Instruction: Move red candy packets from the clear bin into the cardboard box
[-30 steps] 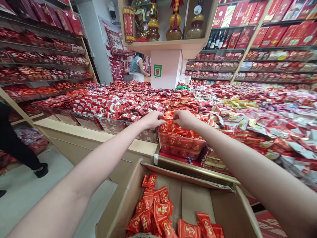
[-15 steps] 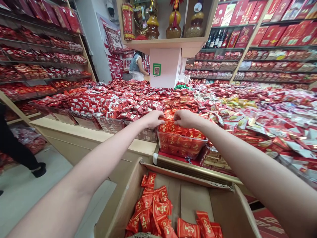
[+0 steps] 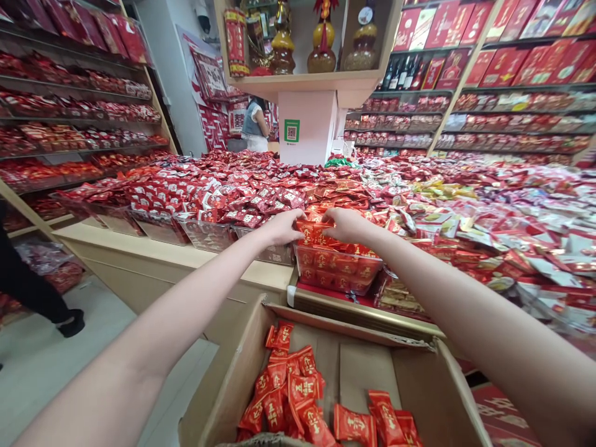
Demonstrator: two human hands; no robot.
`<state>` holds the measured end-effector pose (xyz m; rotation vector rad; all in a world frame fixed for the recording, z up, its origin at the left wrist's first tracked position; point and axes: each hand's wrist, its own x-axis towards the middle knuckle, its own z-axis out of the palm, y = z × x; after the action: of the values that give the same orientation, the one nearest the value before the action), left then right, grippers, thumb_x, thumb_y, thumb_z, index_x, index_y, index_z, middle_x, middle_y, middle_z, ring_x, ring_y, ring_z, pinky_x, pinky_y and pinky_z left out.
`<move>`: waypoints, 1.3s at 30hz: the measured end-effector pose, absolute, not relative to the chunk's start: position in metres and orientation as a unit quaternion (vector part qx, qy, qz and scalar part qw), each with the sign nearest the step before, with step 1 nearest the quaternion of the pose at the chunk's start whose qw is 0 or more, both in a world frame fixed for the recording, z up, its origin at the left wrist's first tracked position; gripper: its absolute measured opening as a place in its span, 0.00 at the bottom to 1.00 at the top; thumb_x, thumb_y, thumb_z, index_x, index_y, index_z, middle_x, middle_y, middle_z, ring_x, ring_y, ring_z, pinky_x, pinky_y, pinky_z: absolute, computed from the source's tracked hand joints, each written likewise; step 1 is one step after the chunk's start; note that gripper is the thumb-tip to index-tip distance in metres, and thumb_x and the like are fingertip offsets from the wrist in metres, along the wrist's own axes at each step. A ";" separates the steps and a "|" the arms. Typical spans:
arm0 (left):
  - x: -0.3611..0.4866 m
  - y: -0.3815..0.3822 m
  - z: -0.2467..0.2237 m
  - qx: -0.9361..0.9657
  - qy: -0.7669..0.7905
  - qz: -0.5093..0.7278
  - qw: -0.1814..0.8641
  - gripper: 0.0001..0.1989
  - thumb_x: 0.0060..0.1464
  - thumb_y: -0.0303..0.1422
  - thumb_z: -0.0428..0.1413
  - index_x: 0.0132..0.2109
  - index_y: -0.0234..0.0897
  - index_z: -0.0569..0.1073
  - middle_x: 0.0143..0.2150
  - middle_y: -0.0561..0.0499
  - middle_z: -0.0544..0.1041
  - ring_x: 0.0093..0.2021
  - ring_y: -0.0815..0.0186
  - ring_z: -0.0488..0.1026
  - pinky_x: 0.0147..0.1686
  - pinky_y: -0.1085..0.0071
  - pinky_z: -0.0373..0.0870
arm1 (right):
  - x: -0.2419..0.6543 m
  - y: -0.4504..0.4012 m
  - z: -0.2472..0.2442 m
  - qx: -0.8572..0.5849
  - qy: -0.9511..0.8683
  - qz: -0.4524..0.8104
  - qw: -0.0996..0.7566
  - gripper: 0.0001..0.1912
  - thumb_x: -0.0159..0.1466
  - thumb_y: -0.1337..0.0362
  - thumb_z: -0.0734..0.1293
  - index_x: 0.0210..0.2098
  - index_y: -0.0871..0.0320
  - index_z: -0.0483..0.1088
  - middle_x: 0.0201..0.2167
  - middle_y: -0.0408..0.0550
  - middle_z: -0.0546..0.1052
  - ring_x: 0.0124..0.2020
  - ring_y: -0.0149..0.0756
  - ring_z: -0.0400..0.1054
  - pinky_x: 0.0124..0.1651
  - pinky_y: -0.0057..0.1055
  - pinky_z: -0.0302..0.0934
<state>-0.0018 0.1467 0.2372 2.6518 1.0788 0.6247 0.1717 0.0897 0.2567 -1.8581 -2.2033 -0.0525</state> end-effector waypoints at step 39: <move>-0.001 0.124 0.236 0.907 0.351 0.227 0.054 0.28 0.44 0.30 0.52 0.55 0.35 0.58 0.48 0.44 0.66 0.42 0.64 0.66 0.43 0.68 0.64 | 0.133 -0.048 0.023 -0.623 -0.679 0.331 0.204 0.07 0.47 0.65 0.68 0.24 0.60 0.66 0.23 0.43 0.70 0.26 0.31 0.61 0.29 0.26 0.51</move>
<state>-0.0013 0.1241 0.2356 2.7546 1.0663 0.6907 0.1329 -0.0479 0.0231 -1.7377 -1.8935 0.9231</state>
